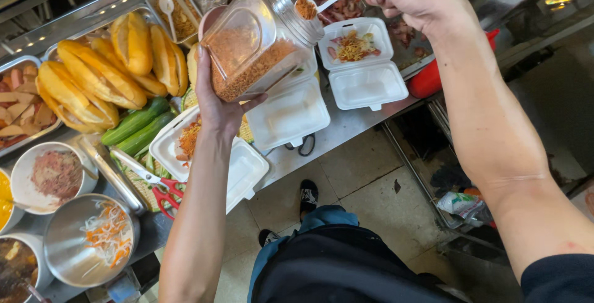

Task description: The person assembles food into white styrofoam containers by adding shredded vegetables, sliced cucumber, and cooked meat using tongs and scissors. They sprinkle a dry seasoning from a jar and place the filled containers on a metal tray.

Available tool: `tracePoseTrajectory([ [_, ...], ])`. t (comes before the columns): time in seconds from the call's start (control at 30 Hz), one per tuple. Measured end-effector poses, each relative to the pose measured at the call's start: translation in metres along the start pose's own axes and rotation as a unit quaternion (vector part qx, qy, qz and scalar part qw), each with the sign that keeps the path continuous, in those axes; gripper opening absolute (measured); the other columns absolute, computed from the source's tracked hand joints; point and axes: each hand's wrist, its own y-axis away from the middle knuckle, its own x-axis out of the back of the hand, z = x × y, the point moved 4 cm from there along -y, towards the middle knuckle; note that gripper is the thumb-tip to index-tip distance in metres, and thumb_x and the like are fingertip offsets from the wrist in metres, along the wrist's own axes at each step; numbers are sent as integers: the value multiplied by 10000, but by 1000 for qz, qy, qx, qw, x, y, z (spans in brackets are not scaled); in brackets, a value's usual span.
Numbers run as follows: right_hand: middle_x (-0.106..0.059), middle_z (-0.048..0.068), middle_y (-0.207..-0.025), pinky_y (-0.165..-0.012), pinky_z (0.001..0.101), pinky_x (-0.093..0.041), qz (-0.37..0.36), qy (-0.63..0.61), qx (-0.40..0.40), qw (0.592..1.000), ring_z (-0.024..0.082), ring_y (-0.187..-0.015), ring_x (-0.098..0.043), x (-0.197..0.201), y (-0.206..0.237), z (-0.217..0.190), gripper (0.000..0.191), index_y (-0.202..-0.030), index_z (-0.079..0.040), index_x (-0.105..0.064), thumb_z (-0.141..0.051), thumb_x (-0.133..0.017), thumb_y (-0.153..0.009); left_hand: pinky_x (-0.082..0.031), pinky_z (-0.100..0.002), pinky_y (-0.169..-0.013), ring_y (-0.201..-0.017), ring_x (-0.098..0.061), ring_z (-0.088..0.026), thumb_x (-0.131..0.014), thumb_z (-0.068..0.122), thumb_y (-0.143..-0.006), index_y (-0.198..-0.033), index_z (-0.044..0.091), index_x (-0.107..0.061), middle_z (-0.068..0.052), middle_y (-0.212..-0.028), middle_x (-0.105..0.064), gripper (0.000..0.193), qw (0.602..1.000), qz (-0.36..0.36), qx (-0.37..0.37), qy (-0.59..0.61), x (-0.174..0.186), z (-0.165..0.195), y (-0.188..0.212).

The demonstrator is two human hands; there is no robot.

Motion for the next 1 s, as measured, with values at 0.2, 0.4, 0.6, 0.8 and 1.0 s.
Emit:
tracePoseTrajectory([
  [0.2, -667, -29, -717, -480, 254, -385, 158, 115, -12, 981, 57, -516, -513, 43, 9, 79, 141, -985, -91, -794, -226, -788, -943, -497, -670, -974, -1310, -591, -404, -477, 850, -736, -1479, 235, -456, -122, -1486, -566, 965, 999, 9, -17, -41, 0, -2, -7],
  [0.4, -703, 179, -824, -678, 441, -535, 211, 381, 268, 859, 308, -733, -677, 4, 42, 159, 112, -1004, -22, -808, -120, -808, -950, -512, -668, -984, -1317, -578, -426, -462, 865, -724, -1493, 218, -443, -133, -1489, -550, 1005, 999, 4, -1, -47, -9, -7, -8],
  [0.6, -732, 164, -902, -622, 346, -536, 280, 400, 276, 828, 229, -707, -675, 12, 61, 142, 175, -1160, 10, -782, -55, -798, -998, -535, -670, -966, -1312, -591, -437, -452, 867, -720, -1498, 222, -417, -160, -1470, -549, 1011, 997, 13, -12, -73, -21, -11, -6],
  [0.8, -771, 122, -951, -653, 286, -513, 175, 229, 290, 912, 151, -758, -685, 11, 75, 47, 145, -1177, -28, -809, -88, -771, -1050, -551, -662, -936, -1297, -606, -397, -431, 846, -753, -1477, 217, -454, -154, -1429, -585, 959, 995, 0, -1, -101, -38, -16, -3],
  [1.0, -761, 120, -877, -605, 274, -495, 13, 309, 263, 914, 119, -665, -659, -21, 50, -1, 243, -1071, -20, -801, -226, -858, -956, -532, -657, -929, -1257, -621, -373, -458, 826, -773, -1446, 224, -489, -126, -1394, -610, 903, 995, -59, 17, -84, -53, -17, 6],
])
